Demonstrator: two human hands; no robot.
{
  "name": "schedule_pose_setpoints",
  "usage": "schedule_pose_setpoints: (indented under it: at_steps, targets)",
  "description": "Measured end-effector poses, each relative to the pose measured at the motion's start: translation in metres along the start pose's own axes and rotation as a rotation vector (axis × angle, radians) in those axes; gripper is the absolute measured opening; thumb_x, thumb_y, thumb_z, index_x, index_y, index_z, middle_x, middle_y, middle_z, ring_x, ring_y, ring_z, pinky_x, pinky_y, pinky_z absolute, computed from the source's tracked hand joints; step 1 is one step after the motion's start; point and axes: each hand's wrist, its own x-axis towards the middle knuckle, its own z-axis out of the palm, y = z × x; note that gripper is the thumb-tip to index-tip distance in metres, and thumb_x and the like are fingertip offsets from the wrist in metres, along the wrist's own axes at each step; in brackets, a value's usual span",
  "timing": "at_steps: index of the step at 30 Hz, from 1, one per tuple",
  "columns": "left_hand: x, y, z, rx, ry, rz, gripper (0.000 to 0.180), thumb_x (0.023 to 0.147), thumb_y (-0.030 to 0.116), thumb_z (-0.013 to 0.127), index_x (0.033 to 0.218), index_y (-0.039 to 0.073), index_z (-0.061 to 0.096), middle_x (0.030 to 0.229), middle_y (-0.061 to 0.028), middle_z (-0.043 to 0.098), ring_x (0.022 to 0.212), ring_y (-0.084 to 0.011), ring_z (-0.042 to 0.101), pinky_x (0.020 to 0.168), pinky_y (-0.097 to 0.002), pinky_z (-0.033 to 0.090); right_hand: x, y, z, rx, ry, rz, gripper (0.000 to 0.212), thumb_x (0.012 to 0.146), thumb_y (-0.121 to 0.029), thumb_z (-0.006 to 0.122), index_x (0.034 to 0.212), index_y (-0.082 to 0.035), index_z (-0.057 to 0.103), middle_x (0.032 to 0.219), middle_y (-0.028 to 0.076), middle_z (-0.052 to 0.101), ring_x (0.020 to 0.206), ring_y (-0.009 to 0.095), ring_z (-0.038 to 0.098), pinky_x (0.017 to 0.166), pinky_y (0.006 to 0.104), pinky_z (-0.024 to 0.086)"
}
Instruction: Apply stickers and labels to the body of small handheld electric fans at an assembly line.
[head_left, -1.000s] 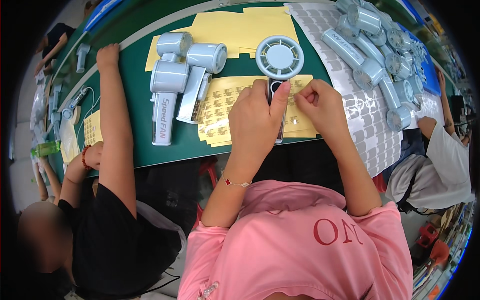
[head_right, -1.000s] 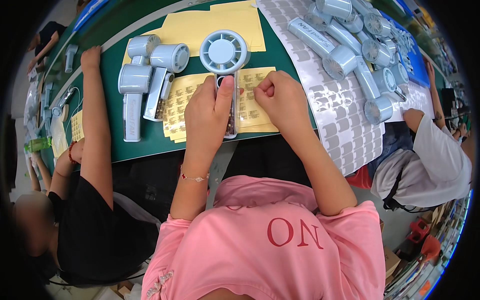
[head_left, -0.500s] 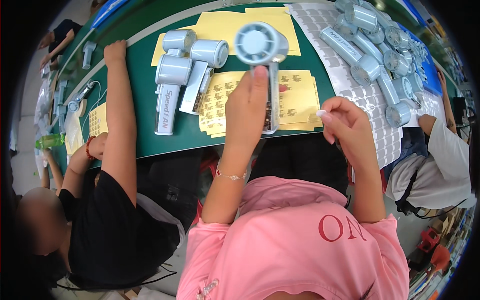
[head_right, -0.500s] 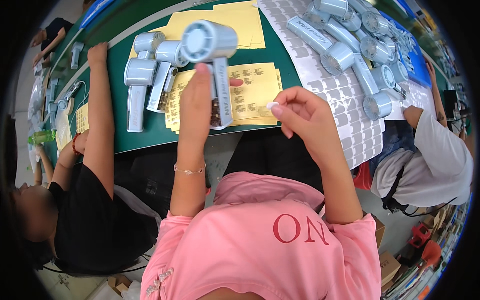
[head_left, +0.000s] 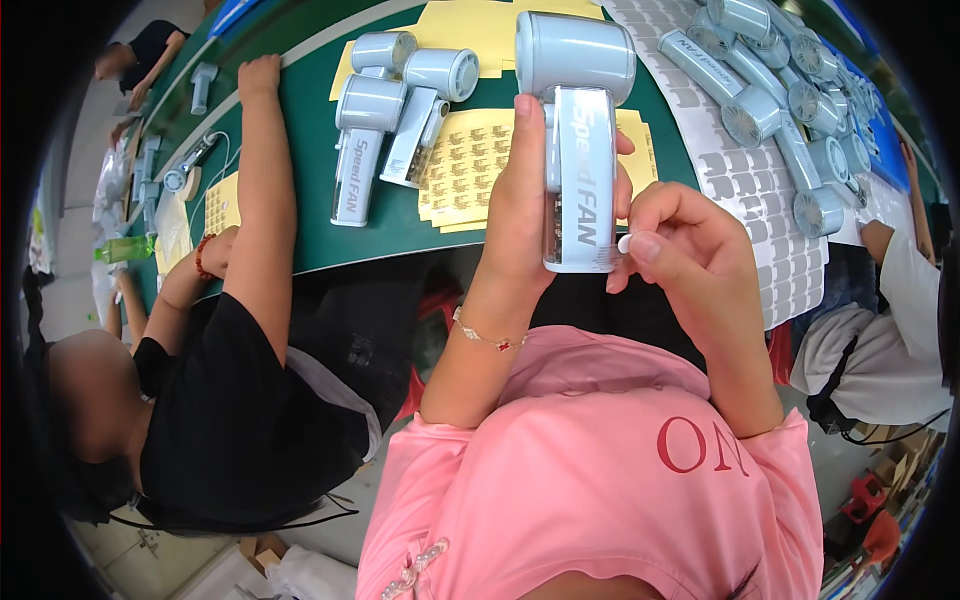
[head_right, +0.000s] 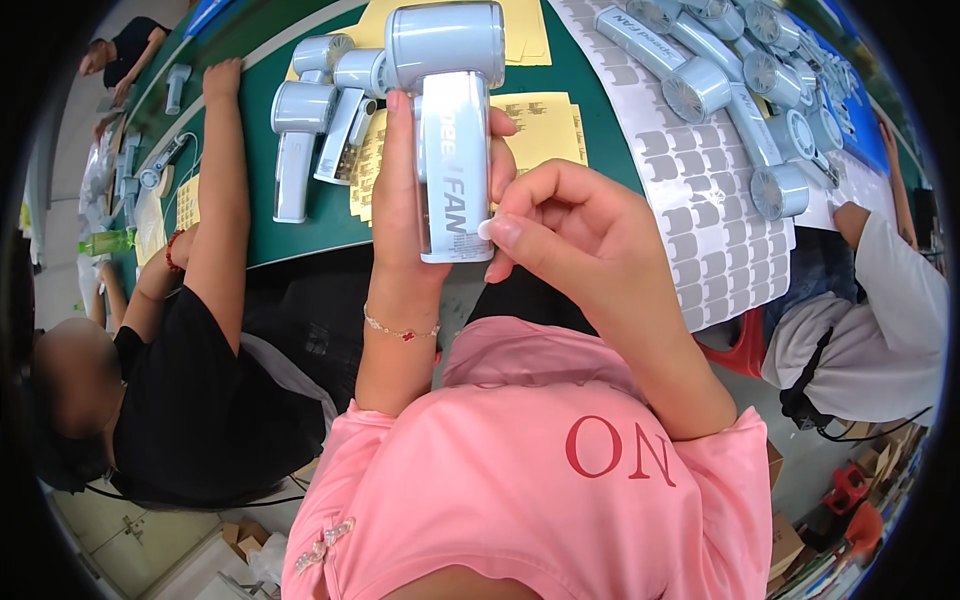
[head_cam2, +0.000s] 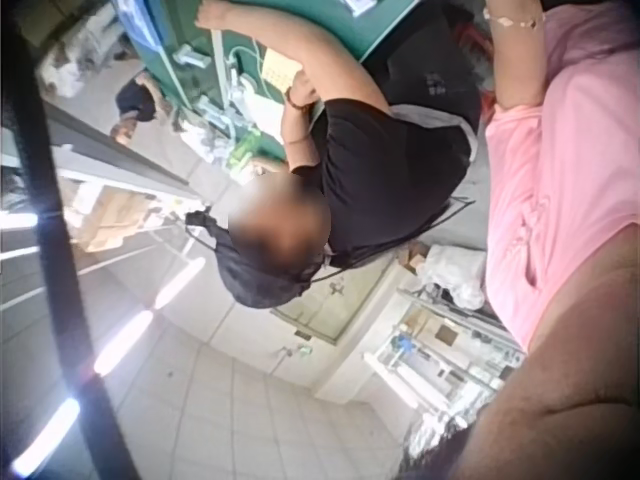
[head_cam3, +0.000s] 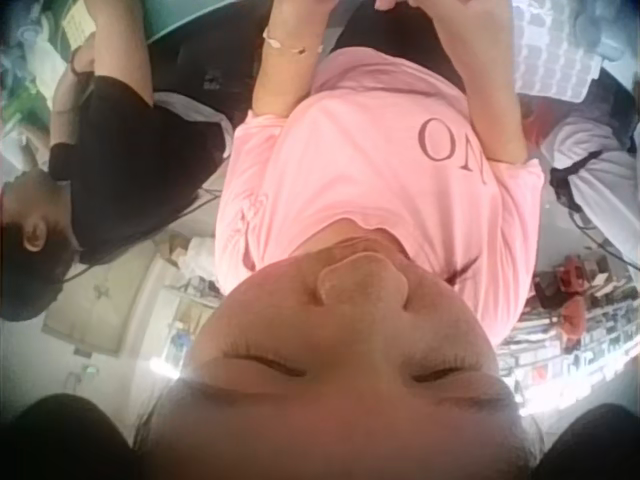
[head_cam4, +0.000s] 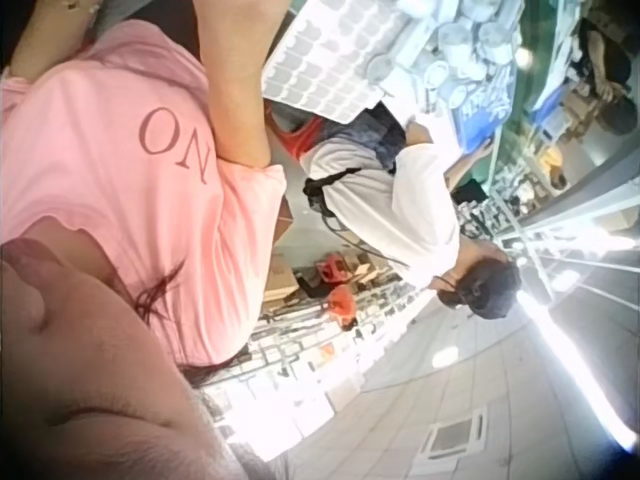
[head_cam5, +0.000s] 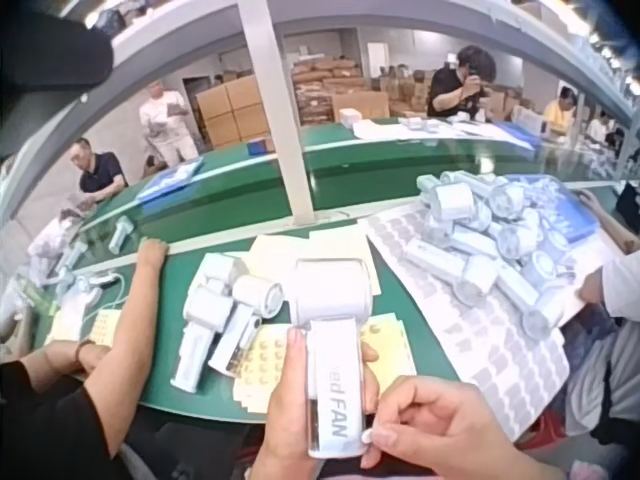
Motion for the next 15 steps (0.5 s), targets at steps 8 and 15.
schedule_pose_setpoints:
  at_steps: [8,15]
  targets:
    - [-0.007,0.004,-0.019,0.080,-0.032,-0.018,0.055,0.091,0.054,0.036,0.096,0.002,0.052,0.080,-0.0103,0.060,0.065,-0.0151,0.060,0.057,-0.0243,0.051,-0.014,0.001,-0.012,0.083,-0.036,-0.084,0.006,0.081,0.001,0.058,0.085,0.002,0.053,0.079,0.005,0.053,0.065,0.012,0.055,0.059,0.0219,0.045]
    - [-0.008,-0.004,-0.025,-0.054,0.162,-0.040,0.040,0.093,0.036,0.044,0.110,0.001,0.049,0.096,-0.0142,0.060,0.079,-0.0187,0.060,0.070,-0.0309,0.050,-0.022,0.002,-0.020,-0.024,-0.027,-0.082,0.007,0.080,0.002,0.059,0.083,0.002,0.054,0.079,0.005,0.053,0.066,0.012,0.054,0.059,0.0220,0.045]
